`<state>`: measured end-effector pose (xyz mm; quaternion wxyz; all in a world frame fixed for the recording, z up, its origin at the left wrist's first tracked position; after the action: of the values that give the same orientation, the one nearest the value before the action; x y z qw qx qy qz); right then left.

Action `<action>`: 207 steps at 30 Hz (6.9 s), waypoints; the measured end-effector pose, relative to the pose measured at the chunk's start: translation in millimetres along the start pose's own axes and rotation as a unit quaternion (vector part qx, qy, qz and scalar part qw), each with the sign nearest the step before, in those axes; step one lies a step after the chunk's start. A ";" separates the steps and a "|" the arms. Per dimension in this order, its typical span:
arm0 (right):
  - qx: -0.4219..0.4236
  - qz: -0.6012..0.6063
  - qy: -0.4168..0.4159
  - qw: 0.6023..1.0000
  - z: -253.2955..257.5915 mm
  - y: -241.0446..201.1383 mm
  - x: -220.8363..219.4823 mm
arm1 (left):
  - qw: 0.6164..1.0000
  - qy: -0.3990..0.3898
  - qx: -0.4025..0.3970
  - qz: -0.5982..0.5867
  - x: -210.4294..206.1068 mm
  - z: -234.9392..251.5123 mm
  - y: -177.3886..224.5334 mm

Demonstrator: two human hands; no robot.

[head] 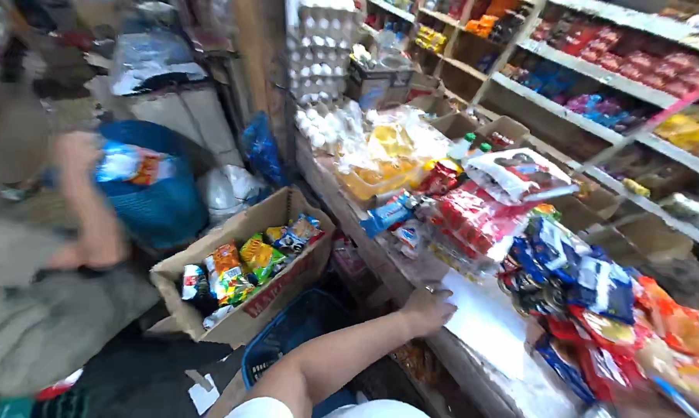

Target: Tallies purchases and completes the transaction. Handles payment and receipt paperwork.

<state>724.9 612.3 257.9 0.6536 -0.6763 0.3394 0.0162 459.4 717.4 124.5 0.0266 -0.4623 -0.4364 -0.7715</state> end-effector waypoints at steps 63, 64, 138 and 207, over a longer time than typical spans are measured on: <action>0.099 -0.433 -0.139 0.885 100.9 185.4 -82.5 | 0.981 0.030 -0.124 0.148 13.1 33.2 -42.5; 0.097 -0.442 -0.143 0.880 101.2 184.2 -84.0 | 0.980 0.031 -0.124 0.149 14.6 32.7 -40.8; 0.016 -0.450 -0.041 0.892 101.0 171.5 -58.5 | 0.924 0.145 -0.267 0.234 5.2 8.1 -34.3; 0.097 -0.492 -0.050 0.864 101.1 175.6 -57.7 | 0.893 0.210 -0.280 0.283 -1.9 9.1 -41.6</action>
<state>638.8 743.0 116.8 0.6552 -0.6868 -0.0708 -0.3066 448.3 748.7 97.9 0.2042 -0.3820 -0.0371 -0.9006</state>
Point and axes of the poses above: each hand's wrist, its own z-axis towards the middle knuckle, its own x-axis out of the back of the hand, y = z × x, the point moved 6 cm from there along z, towards the middle knuckle, and after that the axes turned 13 degrees about -x, right-handed, at the moved point
